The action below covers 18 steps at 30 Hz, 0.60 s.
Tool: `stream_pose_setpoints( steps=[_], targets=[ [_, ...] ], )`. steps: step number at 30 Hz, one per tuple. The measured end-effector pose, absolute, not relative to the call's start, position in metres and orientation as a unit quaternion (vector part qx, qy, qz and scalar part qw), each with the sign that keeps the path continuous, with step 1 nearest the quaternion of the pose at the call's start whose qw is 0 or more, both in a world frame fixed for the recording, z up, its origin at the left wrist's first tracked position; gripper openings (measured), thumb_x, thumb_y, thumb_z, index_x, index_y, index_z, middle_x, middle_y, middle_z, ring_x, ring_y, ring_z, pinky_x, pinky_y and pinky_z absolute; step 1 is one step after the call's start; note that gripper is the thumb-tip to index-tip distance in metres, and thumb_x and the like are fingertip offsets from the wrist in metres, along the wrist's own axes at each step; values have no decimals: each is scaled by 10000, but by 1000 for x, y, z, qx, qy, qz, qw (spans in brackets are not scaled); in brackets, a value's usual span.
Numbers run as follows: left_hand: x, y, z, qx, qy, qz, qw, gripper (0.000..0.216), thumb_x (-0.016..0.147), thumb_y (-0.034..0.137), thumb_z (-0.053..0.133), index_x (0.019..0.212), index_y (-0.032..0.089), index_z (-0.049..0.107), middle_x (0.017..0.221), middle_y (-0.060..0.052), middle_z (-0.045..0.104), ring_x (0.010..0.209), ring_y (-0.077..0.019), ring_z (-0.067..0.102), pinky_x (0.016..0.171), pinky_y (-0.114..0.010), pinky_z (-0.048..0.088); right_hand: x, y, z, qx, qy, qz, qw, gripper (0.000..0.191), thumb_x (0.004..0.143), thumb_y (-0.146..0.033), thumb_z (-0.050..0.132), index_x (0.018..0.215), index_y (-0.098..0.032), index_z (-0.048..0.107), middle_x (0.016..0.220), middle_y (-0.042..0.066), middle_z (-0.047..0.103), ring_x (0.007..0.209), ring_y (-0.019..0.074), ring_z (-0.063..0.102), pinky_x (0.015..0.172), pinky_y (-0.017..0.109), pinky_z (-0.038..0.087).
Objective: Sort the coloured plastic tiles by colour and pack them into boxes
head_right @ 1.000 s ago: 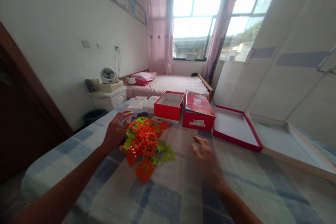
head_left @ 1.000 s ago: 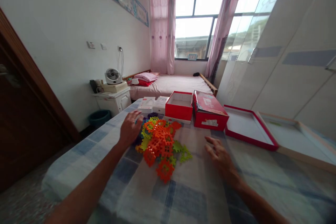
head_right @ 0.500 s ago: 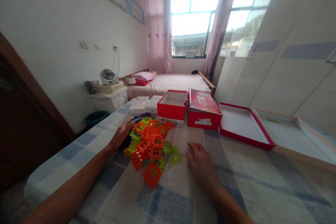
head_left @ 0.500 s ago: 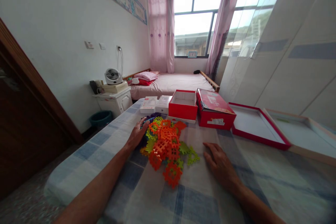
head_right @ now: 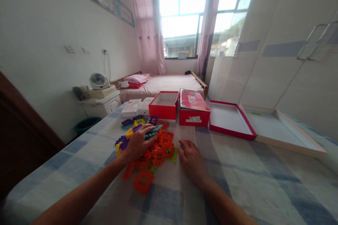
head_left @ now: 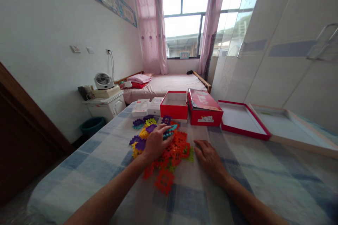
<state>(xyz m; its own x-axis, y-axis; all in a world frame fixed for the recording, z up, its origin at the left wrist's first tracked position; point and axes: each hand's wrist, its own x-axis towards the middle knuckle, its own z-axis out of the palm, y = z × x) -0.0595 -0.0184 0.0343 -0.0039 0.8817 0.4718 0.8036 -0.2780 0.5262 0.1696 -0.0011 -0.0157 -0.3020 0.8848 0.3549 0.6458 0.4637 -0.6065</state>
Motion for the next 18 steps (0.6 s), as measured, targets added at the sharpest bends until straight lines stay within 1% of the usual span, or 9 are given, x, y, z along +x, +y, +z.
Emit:
stream_pose_setpoints(
  steps=[3,6,9,11,13,15,17,18],
  targets=[
    [-30,-19,34,737,587,333,25,320,807,349,528,1089,238,629,1158,-60,600,1032,-226,570,917,-362,430,169,-1,-15,-482,-777,198,353,363,882,-300,338,1136,-174,565,1113,93,593,1058,204,537,954,363,397],
    [-5,-22,38,777,551,304,22,361,783,359,565,1118,235,615,1166,-72,605,1052,-244,561,938,-395,414,169,-1,-15,-481,-755,228,384,388,881,-302,315,1174,-158,525,1144,98,577,1094,194,522,986,358,382],
    [1,-23,48,827,486,278,49,509,749,473,596,1205,248,563,1259,-81,560,1199,-283,465,1030,-454,321,171,-2,-14,-488,-723,261,413,411,883,-331,298,1199,-153,490,1193,106,550,1128,194,508,999,372,379],
    [-14,-17,54,836,466,280,76,516,800,517,510,1248,262,526,1326,-64,509,1271,-263,395,1064,-434,283,173,-2,-13,-495,-707,274,424,420,883,-349,292,1199,-151,486,1211,110,543,1136,199,507,1003,386,380],
    [-46,-4,55,800,506,310,84,449,877,471,377,1241,256,530,1324,-46,510,1258,-207,415,1063,-365,296,174,-1,-14,-498,-699,277,432,423,885,-359,291,1193,-151,493,1222,111,540,1145,198,502,1017,388,368],
    [-90,13,50,701,626,339,50,438,895,443,310,1167,232,582,1215,-49,589,1211,-193,461,1062,-343,290,175,0,-15,-500,-694,276,438,421,882,-372,299,1179,-158,507,1216,106,546,1146,197,505,1023,379,366],
    [-134,30,41,654,675,338,39,439,888,412,302,1117,190,605,1189,-93,601,1225,-243,440,1071,-419,253,175,1,-16,-506,-692,272,438,412,874,-382,316,1163,-177,526,1202,96,558,1137,200,517,1017,368,377],
    [-152,38,36,644,688,334,41,427,874,407,327,1082,175,618,1181,-113,604,1219,-265,443,1061,-444,257,174,1,-16,-508,-693,270,435,407,868,-386,326,1157,-187,534,1194,91,566,1130,203,524,1009,362,386]
  ],
)
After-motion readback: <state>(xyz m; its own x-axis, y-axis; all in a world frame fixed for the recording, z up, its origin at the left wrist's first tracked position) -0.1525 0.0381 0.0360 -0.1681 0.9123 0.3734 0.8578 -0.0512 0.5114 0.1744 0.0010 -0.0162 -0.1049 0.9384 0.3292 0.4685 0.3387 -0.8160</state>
